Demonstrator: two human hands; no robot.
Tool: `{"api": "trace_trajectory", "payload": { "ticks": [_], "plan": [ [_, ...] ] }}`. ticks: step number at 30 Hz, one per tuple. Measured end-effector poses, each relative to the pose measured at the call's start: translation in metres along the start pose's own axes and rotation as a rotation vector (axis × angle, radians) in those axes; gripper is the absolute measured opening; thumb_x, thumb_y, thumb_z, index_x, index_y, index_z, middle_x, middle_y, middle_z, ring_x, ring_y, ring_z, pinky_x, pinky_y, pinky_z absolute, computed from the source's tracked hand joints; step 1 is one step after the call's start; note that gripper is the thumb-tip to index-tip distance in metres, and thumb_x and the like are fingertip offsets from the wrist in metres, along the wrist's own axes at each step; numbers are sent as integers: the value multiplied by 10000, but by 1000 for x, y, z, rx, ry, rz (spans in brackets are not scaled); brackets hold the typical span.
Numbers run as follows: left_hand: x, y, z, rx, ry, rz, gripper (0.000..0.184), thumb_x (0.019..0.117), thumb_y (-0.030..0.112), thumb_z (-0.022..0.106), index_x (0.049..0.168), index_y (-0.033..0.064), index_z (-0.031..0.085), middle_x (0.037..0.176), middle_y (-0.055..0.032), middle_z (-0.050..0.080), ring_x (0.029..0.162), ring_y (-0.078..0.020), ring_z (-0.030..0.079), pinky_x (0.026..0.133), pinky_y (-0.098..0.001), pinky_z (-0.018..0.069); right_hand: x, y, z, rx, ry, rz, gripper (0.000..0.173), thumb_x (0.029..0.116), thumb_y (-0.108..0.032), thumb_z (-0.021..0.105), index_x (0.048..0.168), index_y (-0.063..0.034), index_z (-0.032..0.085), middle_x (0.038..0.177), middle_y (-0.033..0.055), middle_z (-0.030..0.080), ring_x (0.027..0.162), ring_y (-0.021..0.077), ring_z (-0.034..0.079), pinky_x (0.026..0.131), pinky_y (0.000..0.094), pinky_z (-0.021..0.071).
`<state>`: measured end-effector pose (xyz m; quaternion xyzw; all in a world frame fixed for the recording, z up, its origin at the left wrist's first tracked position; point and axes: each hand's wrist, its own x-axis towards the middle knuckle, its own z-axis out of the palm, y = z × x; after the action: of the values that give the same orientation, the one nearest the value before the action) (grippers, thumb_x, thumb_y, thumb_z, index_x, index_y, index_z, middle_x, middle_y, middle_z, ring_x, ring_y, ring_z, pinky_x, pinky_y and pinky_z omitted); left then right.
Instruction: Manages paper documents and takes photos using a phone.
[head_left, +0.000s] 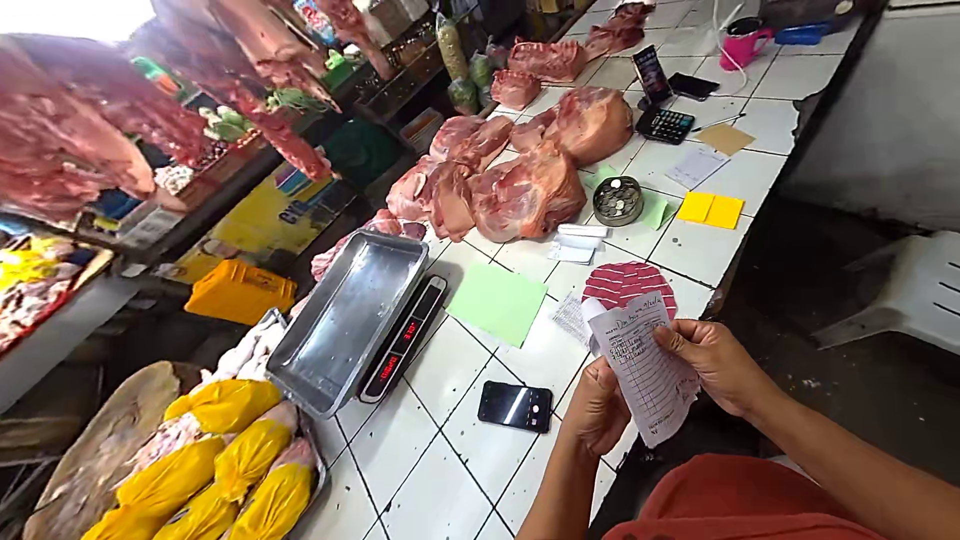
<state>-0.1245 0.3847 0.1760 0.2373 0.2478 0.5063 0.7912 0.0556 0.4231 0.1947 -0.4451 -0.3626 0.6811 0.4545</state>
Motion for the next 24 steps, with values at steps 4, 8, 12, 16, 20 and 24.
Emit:
{"api": "trace_trajectory", "payload": {
  "ticks": [4, 8, 12, 16, 20, 24],
  "plan": [
    [44, -23, 30, 48, 107, -14, 272, 846, 348, 821, 992, 129, 754, 969, -63, 784, 901, -149, 761, 851, -328, 616, 11, -19, -48, -16, 18, -37, 172, 1003, -74, 612, 859, -67, 706, 724, -27, 721, 650, 38, 691, 644, 212, 596],
    [96, -55, 85, 445, 526, 278, 164, 1016, 0, 525, 924, 32, 657, 780, -10, 727, 713, -78, 711, 710, -264, 612, 29, -39, -115, -124, 130, -103, 173, 1016, -96, 615, 882, -43, 711, 717, -29, 709, 648, 21, 682, 635, 198, 584],
    [147, -77, 107, 973, 697, 847, 345, 908, -71, 609, 1231, -105, 493, 861, 14, 665, 743, 12, 665, 714, -193, 582, 45, -72, -198, -58, 216, -146, 177, 1036, -105, 586, 935, -27, 708, 773, -9, 729, 708, 40, 706, 688, 220, 605],
    [195, -106, 127, 1353, 677, 809, 496, 911, -50, 612, 1379, -158, 489, 1046, -223, 685, 772, -114, 669, 700, -262, 564, 54, -104, -267, 109, 77, -145, 193, 1061, -84, 506, 991, -39, 681, 839, 13, 753, 758, 86, 734, 725, 264, 630],
    [226, -136, 167, 1046, 415, 452, 305, 979, -29, 457, 1168, -86, 688, 1154, -121, 721, 1039, -76, 679, 937, -263, 547, 65, -123, -301, 167, -2, -109, 227, 1069, -88, 471, 975, -68, 676, 811, -11, 744, 715, 57, 715, 678, 230, 612],
    [264, -137, 202, 732, 271, 272, 328, 1058, 134, 423, 1168, -29, 685, 1114, -10, 735, 1011, -52, 690, 922, -290, 570, 85, -136, -330, 136, -35, -119, 208, 1051, -80, 508, 975, -55, 700, 821, 4, 754, 734, 69, 726, 707, 240, 622]
  ]
}}
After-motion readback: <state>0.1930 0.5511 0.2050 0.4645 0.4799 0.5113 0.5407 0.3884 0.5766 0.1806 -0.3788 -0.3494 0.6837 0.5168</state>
